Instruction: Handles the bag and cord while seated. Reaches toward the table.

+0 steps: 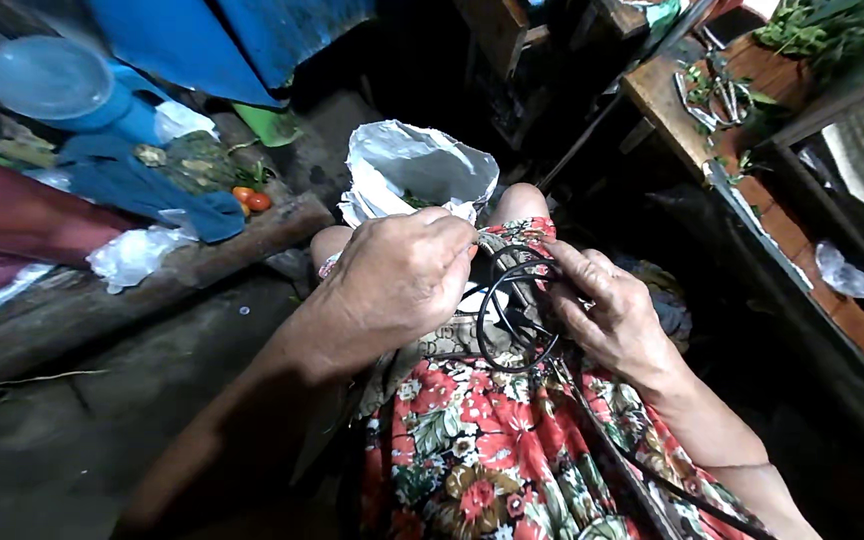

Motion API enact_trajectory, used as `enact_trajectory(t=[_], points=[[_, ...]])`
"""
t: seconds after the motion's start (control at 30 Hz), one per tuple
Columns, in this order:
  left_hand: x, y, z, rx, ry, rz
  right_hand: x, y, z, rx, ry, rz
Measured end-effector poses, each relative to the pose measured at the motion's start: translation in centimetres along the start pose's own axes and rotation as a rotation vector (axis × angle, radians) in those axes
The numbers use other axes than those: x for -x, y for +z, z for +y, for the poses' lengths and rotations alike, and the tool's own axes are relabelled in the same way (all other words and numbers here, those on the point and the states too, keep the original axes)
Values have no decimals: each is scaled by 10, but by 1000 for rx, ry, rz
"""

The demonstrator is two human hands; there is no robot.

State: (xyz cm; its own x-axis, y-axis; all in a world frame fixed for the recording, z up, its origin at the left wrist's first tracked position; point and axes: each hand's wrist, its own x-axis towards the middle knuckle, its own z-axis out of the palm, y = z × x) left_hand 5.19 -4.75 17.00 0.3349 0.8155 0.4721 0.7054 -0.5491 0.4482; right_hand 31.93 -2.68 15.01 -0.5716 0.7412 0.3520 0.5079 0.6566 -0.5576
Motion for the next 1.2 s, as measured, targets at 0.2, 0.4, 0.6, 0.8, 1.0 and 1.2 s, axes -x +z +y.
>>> enact_trajectory(t=[0.2, 0.4, 0.6, 0.8, 1.0, 1.2], points=[[0, 2, 0, 2, 4, -11, 0, 4, 6, 85, -62, 71], [-1, 2, 0, -4, -8, -13, -1, 7, 7, 134, -208, 106], [0, 1, 0, 16, 8, 2, 1, 7, 6, 43, -304, 162], [0, 0, 1, 21, 29, 6, 0, 6, 6, 3, -326, 146], [-2, -9, 8, 22, 67, 24, 5, 0, 1, -22, -373, 195], [-1, -10, 10, 18, 79, 29, 6, -6, -2, -67, -377, 131]])
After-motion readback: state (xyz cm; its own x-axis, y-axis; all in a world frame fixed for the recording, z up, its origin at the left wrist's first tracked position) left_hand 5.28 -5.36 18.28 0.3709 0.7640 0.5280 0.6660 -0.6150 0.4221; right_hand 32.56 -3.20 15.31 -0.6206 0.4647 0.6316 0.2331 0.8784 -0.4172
